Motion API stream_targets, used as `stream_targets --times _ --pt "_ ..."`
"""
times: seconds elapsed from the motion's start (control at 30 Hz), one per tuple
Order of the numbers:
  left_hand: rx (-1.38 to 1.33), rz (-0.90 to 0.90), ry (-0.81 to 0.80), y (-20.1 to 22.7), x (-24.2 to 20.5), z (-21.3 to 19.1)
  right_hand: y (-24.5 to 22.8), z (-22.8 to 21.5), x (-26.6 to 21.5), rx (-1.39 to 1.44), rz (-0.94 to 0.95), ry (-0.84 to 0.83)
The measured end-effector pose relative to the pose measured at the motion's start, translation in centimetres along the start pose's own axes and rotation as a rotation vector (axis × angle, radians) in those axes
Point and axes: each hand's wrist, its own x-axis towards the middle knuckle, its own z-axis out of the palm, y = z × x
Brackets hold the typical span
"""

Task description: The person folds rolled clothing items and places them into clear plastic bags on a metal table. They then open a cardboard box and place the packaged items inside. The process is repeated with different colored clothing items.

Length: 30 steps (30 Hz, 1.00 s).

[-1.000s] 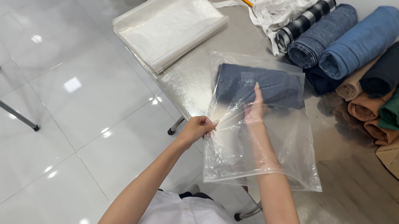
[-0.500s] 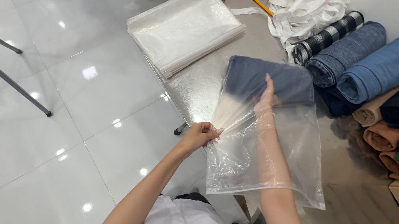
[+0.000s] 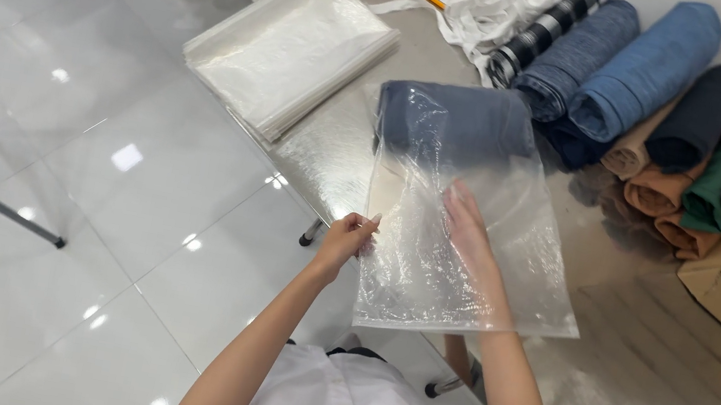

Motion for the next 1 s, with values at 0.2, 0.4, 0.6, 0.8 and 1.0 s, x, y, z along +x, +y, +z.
stream_targets --times 0.2,0.4,0.6,0.8,1.0 --pt "-0.048 0.032 -0.036 -0.7 -0.4 0.2 5.1 -11.0 -8.5 0.458 0.053 0.263" --pt "-0.109 0.08 -0.04 -0.4 -0.6 -1.3 5.4 -16.8 -21.1 0.224 0.004 0.481" --pt "-0.1 0.079 -0.066 0.4 -1.3 -3.2 6.6 -16.0 -19.7 0.05 0.018 0.723" --pt "-0.072 0.06 -0.052 1.0 -0.9 -6.5 12.0 -17.7 -15.8 -0.066 -0.037 0.818" --pt "0.058 -0.084 -0.362 1.5 -4.1 -8.8 9.2 -9.8 -22.7 -0.162 -0.136 0.818"
